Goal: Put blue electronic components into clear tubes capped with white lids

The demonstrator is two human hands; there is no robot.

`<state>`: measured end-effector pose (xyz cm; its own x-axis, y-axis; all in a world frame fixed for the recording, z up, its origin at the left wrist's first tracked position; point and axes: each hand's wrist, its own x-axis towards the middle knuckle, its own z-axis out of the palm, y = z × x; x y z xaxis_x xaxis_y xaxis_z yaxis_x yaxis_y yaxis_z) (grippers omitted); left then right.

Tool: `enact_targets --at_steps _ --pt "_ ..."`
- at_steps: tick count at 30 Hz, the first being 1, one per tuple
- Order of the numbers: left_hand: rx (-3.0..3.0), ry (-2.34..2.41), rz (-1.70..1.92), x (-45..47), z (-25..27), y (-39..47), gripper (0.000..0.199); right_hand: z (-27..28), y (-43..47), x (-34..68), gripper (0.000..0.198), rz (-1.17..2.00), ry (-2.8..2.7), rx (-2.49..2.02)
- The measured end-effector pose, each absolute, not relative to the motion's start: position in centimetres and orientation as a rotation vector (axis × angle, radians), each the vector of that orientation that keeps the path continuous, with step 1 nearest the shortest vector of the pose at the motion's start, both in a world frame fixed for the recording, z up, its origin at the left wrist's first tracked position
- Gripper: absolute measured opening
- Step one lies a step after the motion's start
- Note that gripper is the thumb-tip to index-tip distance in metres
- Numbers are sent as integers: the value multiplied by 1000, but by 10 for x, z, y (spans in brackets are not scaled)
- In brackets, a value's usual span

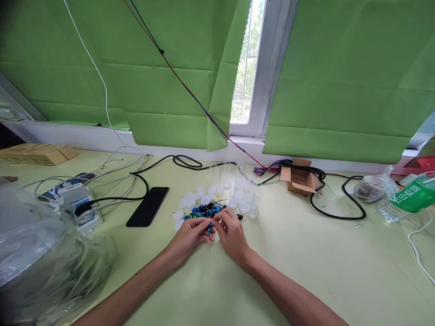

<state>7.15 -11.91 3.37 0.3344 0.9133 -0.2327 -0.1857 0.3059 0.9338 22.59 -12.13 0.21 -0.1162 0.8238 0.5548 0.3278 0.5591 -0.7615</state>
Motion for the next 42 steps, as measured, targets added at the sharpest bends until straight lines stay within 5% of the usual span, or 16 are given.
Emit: enact_targets --at_steps 42 --pt "922 946 903 72 30 -118 34 3 -120 227 15 605 -1712 -961"
